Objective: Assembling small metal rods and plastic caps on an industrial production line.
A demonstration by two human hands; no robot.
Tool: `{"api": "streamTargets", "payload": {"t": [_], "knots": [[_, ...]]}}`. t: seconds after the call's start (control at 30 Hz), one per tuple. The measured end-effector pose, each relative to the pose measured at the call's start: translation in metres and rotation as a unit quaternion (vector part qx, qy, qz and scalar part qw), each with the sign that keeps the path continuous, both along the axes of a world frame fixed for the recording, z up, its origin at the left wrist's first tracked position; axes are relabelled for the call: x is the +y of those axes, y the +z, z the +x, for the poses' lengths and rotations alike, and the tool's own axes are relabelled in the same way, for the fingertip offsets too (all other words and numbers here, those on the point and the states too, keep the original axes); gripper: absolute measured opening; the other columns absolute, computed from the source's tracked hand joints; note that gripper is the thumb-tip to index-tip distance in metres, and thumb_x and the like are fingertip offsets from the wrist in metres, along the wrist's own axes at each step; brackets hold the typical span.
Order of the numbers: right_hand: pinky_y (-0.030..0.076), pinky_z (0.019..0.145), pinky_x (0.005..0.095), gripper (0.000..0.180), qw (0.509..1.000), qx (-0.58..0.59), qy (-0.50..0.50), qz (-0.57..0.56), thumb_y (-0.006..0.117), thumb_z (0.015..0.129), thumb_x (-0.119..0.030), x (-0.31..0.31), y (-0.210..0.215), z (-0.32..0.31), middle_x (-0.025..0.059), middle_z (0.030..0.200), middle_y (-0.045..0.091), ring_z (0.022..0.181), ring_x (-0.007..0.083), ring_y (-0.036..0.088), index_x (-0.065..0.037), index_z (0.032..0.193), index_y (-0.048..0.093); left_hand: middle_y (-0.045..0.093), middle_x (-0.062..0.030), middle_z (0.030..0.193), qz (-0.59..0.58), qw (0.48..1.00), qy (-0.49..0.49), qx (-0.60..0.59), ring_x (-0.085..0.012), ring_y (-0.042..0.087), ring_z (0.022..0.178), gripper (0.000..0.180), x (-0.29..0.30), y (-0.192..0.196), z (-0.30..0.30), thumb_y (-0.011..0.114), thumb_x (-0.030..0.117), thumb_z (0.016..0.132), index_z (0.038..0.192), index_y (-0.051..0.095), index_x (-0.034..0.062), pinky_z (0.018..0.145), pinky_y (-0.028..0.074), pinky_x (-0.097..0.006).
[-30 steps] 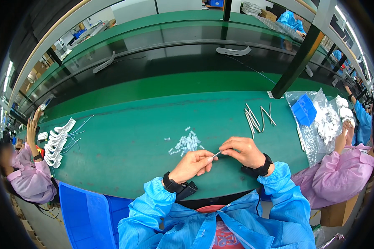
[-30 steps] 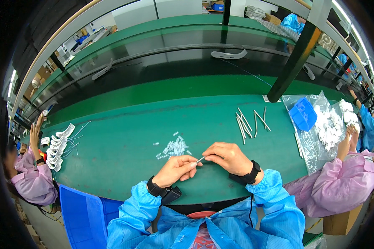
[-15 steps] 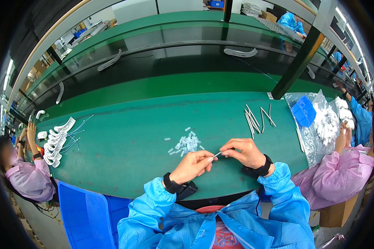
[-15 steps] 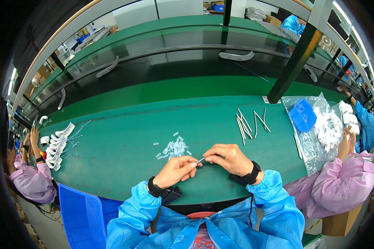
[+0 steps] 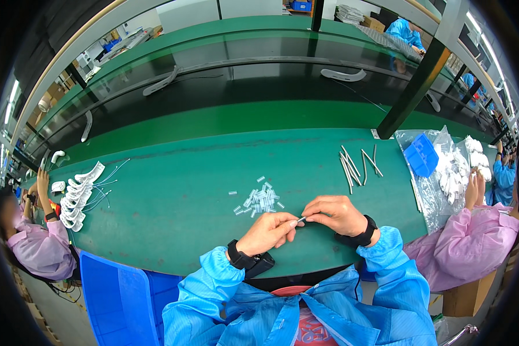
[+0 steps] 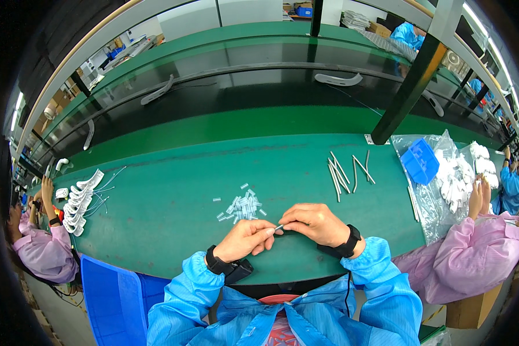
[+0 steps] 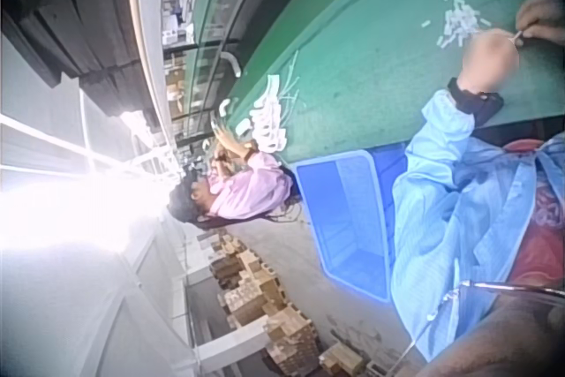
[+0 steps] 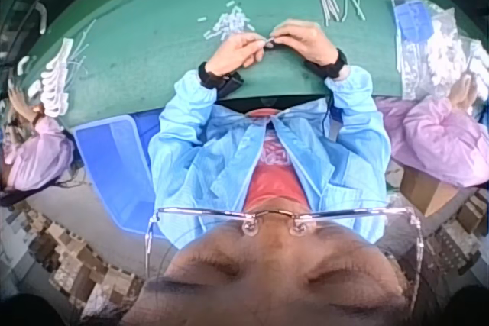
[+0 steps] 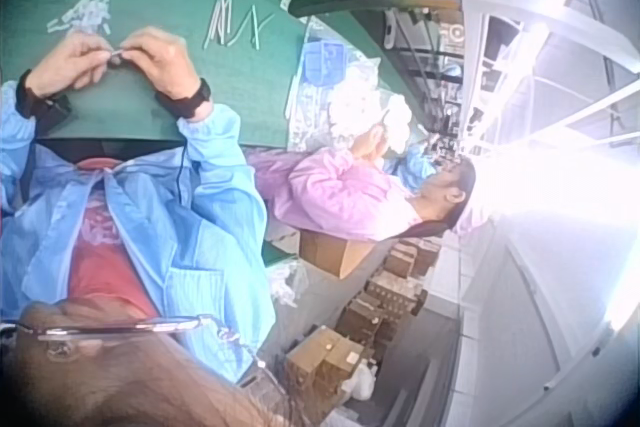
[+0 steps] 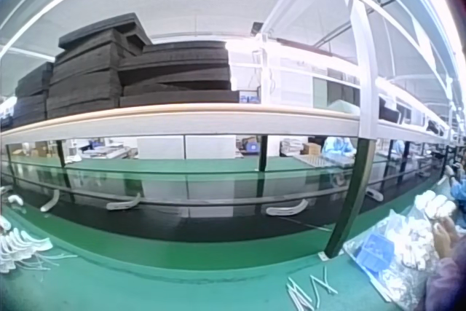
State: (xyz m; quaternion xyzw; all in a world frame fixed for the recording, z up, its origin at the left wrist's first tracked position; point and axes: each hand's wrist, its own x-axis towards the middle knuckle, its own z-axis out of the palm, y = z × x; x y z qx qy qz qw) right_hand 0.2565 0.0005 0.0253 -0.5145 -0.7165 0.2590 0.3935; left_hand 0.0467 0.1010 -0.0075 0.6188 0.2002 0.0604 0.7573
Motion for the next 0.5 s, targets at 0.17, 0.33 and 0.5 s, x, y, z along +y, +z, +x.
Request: {"api": "streamTargets", "payload": {"t": [0.17,0.33,0.5], "knots": [[0.054,0.070,0.0338,0.015,1.000,-0.027,-0.007,-0.002,0.070,0.083,-0.008,0.000,0.003,-0.007,0.0118,0.089,0.070,0.080,0.0276,0.068,-0.003,0.097,0.070,0.059,-0.0001,0.072,0.000,1.000,0.011,0.000,-0.0037,0.044,0.055,0.023,-0.001,-0.005,0.000,0.055,0.017,0.099,0.110,0.063,-0.0015,0.049,0.035,-0.020],[0.054,0.068,0.0344,0.015,0.999,-0.024,-0.031,0.001,0.071,0.083,-0.009,-0.004,0.001,-0.001,0.0119,0.086,0.070,0.079,0.0276,0.068,-0.003,0.097,0.071,0.059,0.0006,0.073,0.012,1.000,0.017,-0.012,-0.0035,0.044,0.058,0.021,-0.003,0.000,0.000,0.056,0.015,0.098,0.109,0.063,-0.0012,0.050,0.035,-0.019],[0.054,0.069,0.0341,0.013,0.999,-0.011,-0.020,0.022,0.070,0.083,-0.008,-0.005,-0.007,-0.010,0.0117,0.087,0.070,0.079,0.0275,0.068,-0.003,0.095,0.071,0.060,-0.0003,0.074,0.020,1.000,0.010,0.004,-0.0042,0.049,0.064,0.022,-0.002,-0.001,0.001,0.056,0.015,0.097,0.109,0.064,-0.0022,0.055,0.038,-0.021]]}}
